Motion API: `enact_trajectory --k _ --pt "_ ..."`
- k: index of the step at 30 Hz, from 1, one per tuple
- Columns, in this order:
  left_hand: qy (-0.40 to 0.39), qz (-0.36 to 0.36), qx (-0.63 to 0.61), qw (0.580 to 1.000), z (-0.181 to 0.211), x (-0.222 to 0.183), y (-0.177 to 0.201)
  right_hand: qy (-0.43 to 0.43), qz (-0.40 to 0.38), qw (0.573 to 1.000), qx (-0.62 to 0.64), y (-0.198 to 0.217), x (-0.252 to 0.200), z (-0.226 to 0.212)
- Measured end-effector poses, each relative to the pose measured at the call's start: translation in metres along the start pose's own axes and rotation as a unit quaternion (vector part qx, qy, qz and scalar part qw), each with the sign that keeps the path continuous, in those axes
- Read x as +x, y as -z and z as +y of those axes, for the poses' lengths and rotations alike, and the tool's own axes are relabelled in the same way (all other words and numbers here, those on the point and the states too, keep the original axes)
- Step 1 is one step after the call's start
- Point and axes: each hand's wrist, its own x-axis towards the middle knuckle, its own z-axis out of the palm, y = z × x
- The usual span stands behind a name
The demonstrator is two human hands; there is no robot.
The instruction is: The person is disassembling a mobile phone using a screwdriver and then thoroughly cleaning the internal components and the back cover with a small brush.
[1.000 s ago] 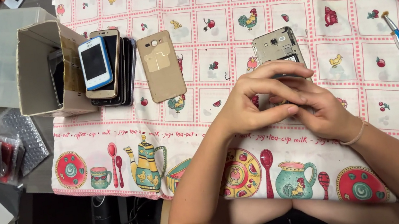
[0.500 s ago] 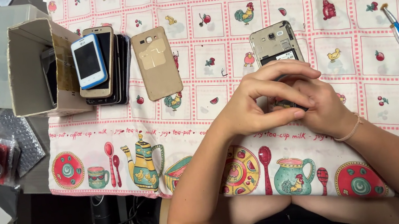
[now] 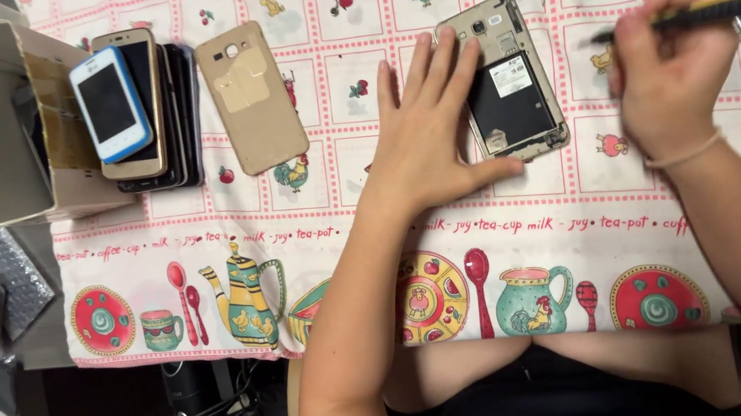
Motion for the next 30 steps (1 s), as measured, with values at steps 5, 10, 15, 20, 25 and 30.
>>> enact_trajectory --k 5,10,15,20,25,30 --pt "0.02 -0.016 0.096 0.995 0.004 0.001 -0.01 -0.054 -0.003 0.999 0.004 0.003 0.012 0.022" --pt "0.031 -0.025 0.09 0.995 0.004 -0.001 -0.01 -0.102 -0.003 0.995 0.023 -0.003 0.028 0.017" --pt "0.054 -0.018 0.102 0.993 0.001 -0.001 -0.005 -0.105 -0.016 0.994 -0.014 -0.013 0.058 0.049" --pt "0.069 -0.007 0.13 0.989 -0.003 -0.001 -0.005 -0.1 -0.013 0.994 -0.039 -0.016 0.051 0.048" --pt "0.072 -0.014 0.12 0.99 -0.006 -0.001 -0.007 -0.109 -0.011 0.993 -0.04 -0.015 0.051 0.053" --pt "0.067 -0.011 0.108 0.992 -0.006 -0.001 -0.008 -0.116 -0.032 0.992 -0.049 -0.014 0.05 0.05"
